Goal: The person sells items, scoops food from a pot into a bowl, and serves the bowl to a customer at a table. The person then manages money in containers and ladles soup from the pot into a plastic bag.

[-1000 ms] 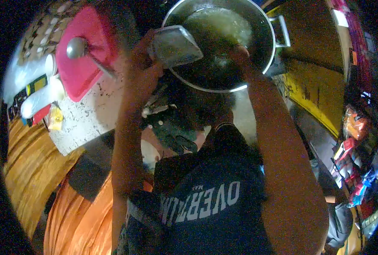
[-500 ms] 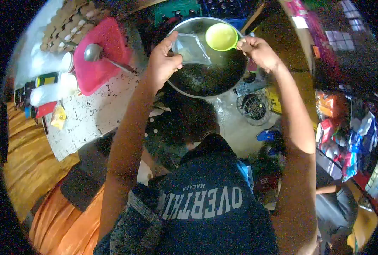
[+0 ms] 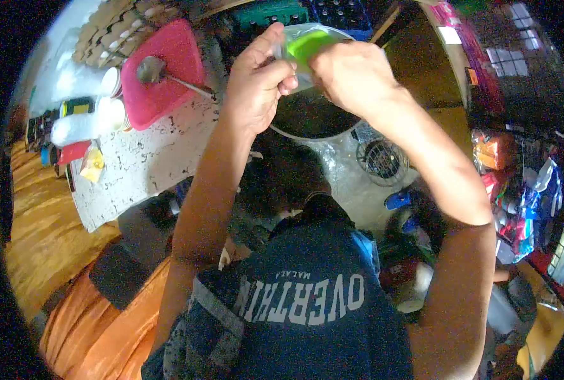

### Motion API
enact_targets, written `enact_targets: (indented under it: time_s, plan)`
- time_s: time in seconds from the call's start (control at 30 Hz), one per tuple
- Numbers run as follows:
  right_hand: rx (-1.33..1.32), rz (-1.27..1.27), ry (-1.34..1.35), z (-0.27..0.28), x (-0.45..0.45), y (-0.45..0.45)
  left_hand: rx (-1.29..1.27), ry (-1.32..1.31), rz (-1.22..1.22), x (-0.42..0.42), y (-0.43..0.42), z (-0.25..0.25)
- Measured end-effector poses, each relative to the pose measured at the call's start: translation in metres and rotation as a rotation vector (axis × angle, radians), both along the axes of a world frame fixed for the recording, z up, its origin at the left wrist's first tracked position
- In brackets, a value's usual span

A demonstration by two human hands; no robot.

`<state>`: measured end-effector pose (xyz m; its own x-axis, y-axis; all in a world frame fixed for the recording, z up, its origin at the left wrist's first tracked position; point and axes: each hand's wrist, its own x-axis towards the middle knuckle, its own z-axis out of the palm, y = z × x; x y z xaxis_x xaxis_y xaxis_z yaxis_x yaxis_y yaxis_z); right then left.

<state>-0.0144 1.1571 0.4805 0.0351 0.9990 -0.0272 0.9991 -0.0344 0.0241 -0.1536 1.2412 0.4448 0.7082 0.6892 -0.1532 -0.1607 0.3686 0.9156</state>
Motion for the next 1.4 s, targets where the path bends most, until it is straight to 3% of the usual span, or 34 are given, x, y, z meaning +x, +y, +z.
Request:
enact_targets:
  time_s: [0.1,0.27,0.37,0.43,0.53,0.57,0.63,0.7,0.8,0.83,0.9,0.93,0.97,1.0,1.03,1.07,1.13,1.17,1.27,1.33,1.4]
  plan:
    - [0.086,0.064,0.084,0.03,-0.002,-0.007,-0.148,-0.084,0.04,-0.024,-0.009,0.026]
    - [0.019,-0.083,1.052,0.051,0.023,-0.001,-0.264,-0.213,0.175,-0.081,-0.036,0.064]
    - [-0.097,-0.151,1.443,0.046,0.016,0.026,-0.283,-0.151,0.264,-0.123,-0.044,0.085]
    - [-0.075,-0.092,1.461,0.029,-0.002,0.063,-0.3,-0.125,0.298,-0.153,-0.048,0.093]
    - [-0.073,-0.056,1.294,-0.005,-0.053,0.141,-0.312,-0.066,0.38,-0.187,-0.059,0.09]
    - [-0.038,0.067,1.231,-0.033,-0.067,0.173,-0.315,-0.04,0.446,-0.196,-0.064,0.088]
    - [-0.139,0.116,1.062,-0.077,-0.107,0.231,-0.273,0.216,0.513,-0.212,-0.072,0.095]
    - [-0.009,0.508,0.569,-0.168,-0.153,0.288,-0.223,0.182,0.704,-0.229,-0.087,0.081]
    - [0.071,0.285,0.905,-0.139,-0.182,0.281,-0.06,0.043,0.878,-0.253,-0.096,0.045]
    - [0.098,0.255,0.877,-0.114,-0.155,0.278,-0.06,0.02,0.89,-0.256,-0.092,0.047]
    - [0.536,0.236,0.868,-0.043,-0.116,0.239,-0.054,0.012,0.911,-0.265,-0.088,0.049]
    - [0.695,0.223,0.676,-0.024,-0.071,0.236,-0.048,0.002,0.922,-0.269,-0.086,0.049]
    - [0.602,0.152,0.167,0.009,-0.019,0.238,-0.037,-0.013,0.927,-0.272,-0.085,0.05]
    - [0.97,0.179,0.468,0.036,0.033,0.226,-0.021,-0.026,0.928,-0.275,-0.083,0.05]
    - [1.069,0.081,0.444,0.071,0.079,0.218,0.0,-0.034,0.93,-0.279,-0.081,0.052]
    - [0.813,-0.291,0.162,0.099,0.131,0.218,0.022,-0.042,0.938,-0.282,-0.079,0.053]
    - [0.962,-0.172,-0.469,0.099,0.254,0.252,0.034,-0.042,0.978,-0.286,-0.077,0.056]
    - [0.849,-0.21,-0.454,0.094,0.3,0.261,0.019,-0.049,1.023,-0.286,-0.079,0.056]
    - [0.506,-0.343,-0.205,0.098,0.327,0.281,-0.104,-0.014,1.199,-0.285,-0.078,0.058]
    - [0.469,-0.355,-0.14,0.108,0.326,0.289,-0.125,0.025,1.204,-0.294,-0.082,0.064]
    - [0.532,-0.33,-0.087,0.118,0.323,0.282,-0.058,-0.047,1.034,-0.307,-0.081,0.066]
